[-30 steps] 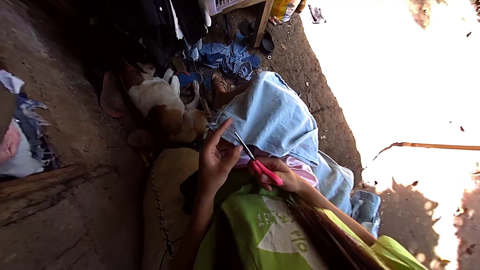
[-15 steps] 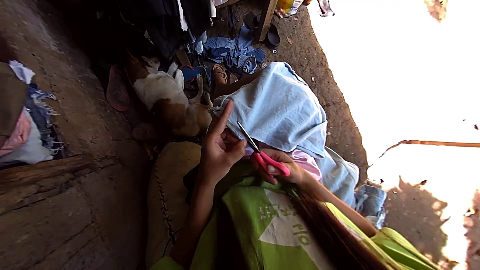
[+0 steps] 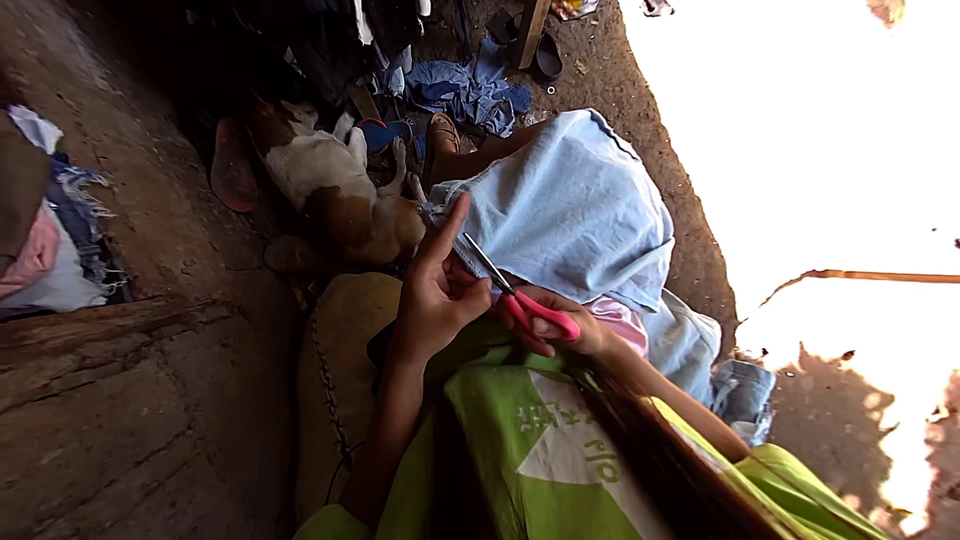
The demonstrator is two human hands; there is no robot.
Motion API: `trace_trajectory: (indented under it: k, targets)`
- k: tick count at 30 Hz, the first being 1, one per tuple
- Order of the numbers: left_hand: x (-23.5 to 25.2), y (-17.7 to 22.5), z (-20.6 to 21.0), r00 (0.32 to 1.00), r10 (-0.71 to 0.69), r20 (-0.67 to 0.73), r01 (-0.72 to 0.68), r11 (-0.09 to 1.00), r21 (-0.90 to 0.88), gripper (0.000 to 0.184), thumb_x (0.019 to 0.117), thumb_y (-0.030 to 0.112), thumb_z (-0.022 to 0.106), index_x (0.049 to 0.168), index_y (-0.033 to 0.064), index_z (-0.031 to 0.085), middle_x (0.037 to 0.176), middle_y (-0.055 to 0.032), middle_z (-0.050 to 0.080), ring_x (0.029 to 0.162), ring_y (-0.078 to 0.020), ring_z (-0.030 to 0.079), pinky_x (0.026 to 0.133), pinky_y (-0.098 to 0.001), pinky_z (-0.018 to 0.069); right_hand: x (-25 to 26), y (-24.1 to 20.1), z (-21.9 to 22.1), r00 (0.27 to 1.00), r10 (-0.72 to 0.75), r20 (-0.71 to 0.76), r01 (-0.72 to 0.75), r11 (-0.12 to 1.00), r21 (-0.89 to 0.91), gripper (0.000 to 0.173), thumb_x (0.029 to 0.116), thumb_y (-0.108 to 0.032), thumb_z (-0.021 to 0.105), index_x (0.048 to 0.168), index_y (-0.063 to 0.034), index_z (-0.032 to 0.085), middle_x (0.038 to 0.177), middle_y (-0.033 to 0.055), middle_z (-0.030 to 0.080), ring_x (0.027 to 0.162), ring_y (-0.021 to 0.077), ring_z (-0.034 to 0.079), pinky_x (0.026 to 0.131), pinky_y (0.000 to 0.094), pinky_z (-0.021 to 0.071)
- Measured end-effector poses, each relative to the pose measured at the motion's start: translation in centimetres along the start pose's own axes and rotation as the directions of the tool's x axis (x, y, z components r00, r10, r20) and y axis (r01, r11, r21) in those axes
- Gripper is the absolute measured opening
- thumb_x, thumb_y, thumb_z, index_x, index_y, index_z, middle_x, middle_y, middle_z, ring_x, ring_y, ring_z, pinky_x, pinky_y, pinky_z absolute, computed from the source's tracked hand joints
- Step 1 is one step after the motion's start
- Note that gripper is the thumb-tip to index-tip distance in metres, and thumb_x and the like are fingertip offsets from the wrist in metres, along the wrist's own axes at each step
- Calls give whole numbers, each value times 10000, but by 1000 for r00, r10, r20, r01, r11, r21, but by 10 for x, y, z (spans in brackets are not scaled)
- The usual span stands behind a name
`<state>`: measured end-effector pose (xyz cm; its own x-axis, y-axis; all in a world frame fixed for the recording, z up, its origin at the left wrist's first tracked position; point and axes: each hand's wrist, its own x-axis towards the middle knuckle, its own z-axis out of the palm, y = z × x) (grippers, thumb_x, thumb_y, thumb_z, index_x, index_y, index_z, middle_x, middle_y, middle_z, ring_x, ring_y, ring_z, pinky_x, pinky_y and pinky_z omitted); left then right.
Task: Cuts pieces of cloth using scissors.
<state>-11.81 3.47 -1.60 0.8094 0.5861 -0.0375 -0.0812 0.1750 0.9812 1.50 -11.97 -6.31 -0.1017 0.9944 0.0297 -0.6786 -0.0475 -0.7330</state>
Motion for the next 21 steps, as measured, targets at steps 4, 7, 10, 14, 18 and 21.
trace_trajectory:
  k: [4,7,10,14,18,21]
  targets:
    - [-2,-2,-7,1000,-5,11,5,1000,-3,971,727,-127,662,1606,92,314,1325,-22,585,768,-1,652,664,-167,581,1,4,2,1000,11,3,-11,1000,8,240,1020,-407,602,1073,-173,611,817,-169,612,633,-114,538,550,72,442]
    - [0,-4,-7,999,-21,28,21,1000,-9,977,729,-123,668,1610,99,308,1317,-34,564,769,-9,650,662,-172,584,3,4,3,1000,18,-18,-18,1000,-12,266,1010,-433,608,1074,-174,612,796,-172,614,632,-102,548,566,85,456]
    - [4,-5,-9,999,-16,41,18,999,-33,970,732,-114,674,1607,99,314,1361,-24,569,789,-6,660,674,-175,586,3,2,1,1000,13,-18,-12,1000,15,239,1020,-403,602,1062,-168,614,805,-169,605,623,-117,529,543,65,432]
    - [7,-8,-6,1000,-21,-6,21,999,-46,865,791,-68,682,1580,95,368,1300,-1,606,777,-4,649,644,-161,571,2,3,-2,1000,11,-21,-11,1000,7,200,1029,-354,600,1083,-162,607,825,-167,610,636,-114,532,556,70,437]
    - [5,-9,-7,998,-30,-56,27,998,-53,727,874,-46,686,1540,132,454,1127,39,696,731,8,639,626,-138,549,0,5,0,998,34,-51,-35,999,-16,167,1028,-323,604,1080,-165,594,848,-166,602,648,-112,528,566,72,441]
    - [3,-6,-15,999,-35,11,35,999,-35,796,843,-70,703,1560,137,423,1089,29,698,641,8,626,573,-138,553,0,4,-2,999,46,-16,-46,999,4,222,1016,-379,615,1096,-172,609,852,-168,621,658,-112,543,575,75,449]
